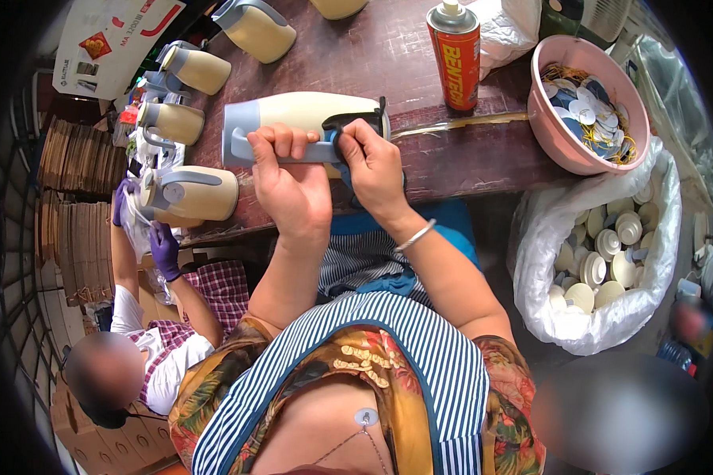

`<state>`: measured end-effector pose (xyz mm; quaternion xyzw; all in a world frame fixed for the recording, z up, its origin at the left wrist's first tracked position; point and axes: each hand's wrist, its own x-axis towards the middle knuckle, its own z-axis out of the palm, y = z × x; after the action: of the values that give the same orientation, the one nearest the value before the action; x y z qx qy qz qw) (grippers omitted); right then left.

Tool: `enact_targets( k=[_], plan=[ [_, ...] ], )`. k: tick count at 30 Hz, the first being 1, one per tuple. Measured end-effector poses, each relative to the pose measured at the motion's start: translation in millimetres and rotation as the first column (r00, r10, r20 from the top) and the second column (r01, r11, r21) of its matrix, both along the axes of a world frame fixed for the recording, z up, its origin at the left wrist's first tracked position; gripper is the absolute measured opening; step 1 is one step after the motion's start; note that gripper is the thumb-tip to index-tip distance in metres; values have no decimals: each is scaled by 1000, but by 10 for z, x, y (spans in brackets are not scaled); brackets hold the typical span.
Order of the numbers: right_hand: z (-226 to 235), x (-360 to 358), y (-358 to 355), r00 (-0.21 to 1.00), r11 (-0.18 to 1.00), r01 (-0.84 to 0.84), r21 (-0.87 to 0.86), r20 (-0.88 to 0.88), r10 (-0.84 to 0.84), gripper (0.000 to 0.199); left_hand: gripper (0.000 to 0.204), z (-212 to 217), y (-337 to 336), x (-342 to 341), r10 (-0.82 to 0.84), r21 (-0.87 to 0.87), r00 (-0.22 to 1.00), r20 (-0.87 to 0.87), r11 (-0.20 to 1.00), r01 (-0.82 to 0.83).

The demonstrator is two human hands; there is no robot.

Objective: The person assembles beige and gray plastic pitchers at a workbench. They wipe the handle area with a blue cloth, spray a lubricant onto the cloth, and then insert a small white circular seal into the pitcher's opening. The person repeats this process for several pitchers, placing the finished units on the table.

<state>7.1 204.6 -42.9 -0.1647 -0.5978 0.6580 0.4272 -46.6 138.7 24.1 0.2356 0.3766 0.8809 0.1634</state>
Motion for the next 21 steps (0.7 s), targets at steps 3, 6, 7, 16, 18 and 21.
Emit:
enact_targets(
  k=[3,6,7,16,18,21],
  plan=[
    [21,-98,-137,999,973,17,-230,-36,-26,15,35,30,18,50,73,11,997,13,997,-73],
    [118,-82,-413,955,832,-146,-535,-296,-23,14,33,4,-23,6,61,23,998,15,998,-61],
    [112,-91,-381,951,814,-160,-558,-307,-23,14,32,-11,-35,-7,49,30,999,3,998,-50],
    [142,-16,-442,965,809,-131,-573,-259,-28,16,33,-29,-21,75,63,41,998,-9,997,-63],
    [9,-25,-333,940,774,-225,-592,-342,11,16,33,-46,-20,100,56,47,998,0,997,-56],
    [2,-61,-282,920,702,-281,-654,-393,2,17,34,-41,-3,112,85,20,996,-28,996,-84]
  ],
)
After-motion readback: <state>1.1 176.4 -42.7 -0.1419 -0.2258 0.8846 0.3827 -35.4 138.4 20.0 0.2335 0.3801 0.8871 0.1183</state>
